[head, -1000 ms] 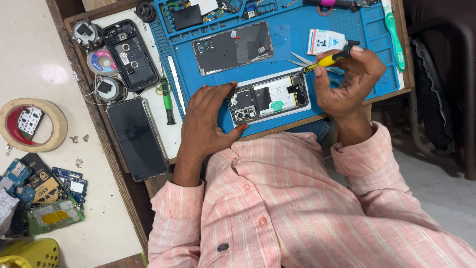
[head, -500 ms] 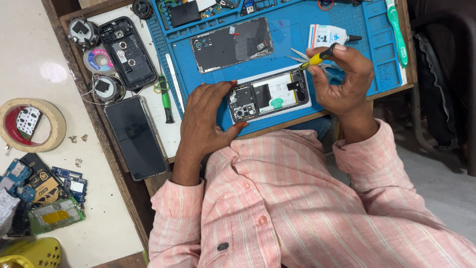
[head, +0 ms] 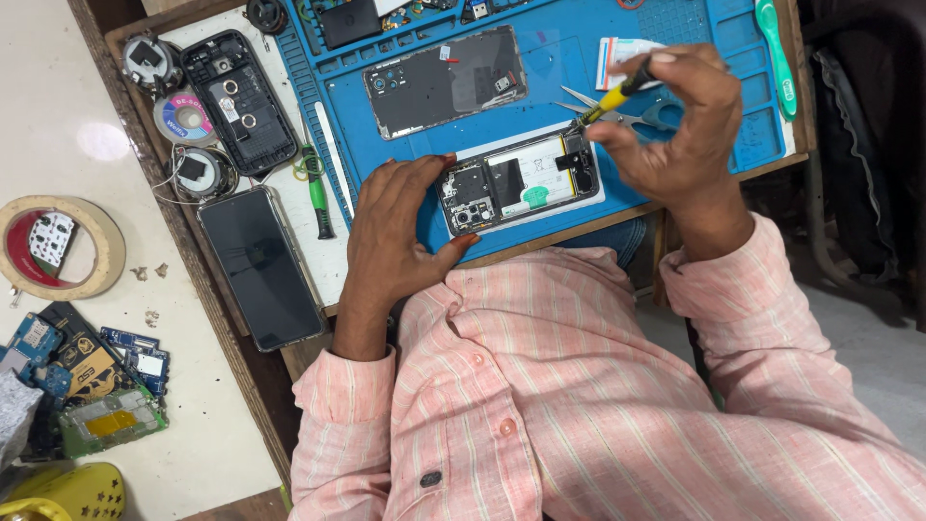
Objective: The person removes a protective film from the back of a smartphone, then uses a yellow-handled screwdriver to loosen and remove screws from the phone's internal frame. The phone remains open on the workbench throughout the clip.
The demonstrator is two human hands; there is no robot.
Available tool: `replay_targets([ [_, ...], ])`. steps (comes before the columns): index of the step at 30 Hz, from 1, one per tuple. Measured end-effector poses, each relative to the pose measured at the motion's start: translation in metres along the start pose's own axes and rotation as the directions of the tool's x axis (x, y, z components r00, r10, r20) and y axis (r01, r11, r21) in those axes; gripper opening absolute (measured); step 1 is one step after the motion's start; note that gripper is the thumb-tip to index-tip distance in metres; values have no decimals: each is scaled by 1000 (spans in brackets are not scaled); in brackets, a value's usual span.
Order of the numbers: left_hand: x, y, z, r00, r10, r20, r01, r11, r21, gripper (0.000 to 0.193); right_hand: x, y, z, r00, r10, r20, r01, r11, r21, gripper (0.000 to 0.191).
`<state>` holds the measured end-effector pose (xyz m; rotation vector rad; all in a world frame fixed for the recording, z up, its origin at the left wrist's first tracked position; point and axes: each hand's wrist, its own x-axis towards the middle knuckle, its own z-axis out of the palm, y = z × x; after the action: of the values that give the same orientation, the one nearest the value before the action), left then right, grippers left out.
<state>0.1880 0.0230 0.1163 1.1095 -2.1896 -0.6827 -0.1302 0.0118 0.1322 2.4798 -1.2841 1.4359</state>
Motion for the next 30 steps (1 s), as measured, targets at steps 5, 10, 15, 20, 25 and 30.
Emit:
replay_targets([
  [5,0,-1,1,1000,-4,4,4,1000,4,83,-2,2,-1,997,66,48,-71,993,96,50],
  [10,0,-1,2,1000,-3,-4,3,1000,1,84,-3,7,-1,998,-14,63,0,975,224,49],
  [15,-1,-2,2,1000,4,-11,-4,1000,-2,84,2,7,-3,999,49,4,-49,998,-46,63],
  [20,-1,-2,2,1000,14,-12,-14,1000,0,84,6,1,-1,996,25,84,-41,980,194,46],
  [25,0,-2,2,1000,4,-9,-4,1000,4,84,12,3,-2,997,-70,-17,64,967,-246,71],
  [30,0,-1,2,1000,8,-17,-8,1000,2,84,14,1,-2,1000,16,-11,-18,987,-159,65],
])
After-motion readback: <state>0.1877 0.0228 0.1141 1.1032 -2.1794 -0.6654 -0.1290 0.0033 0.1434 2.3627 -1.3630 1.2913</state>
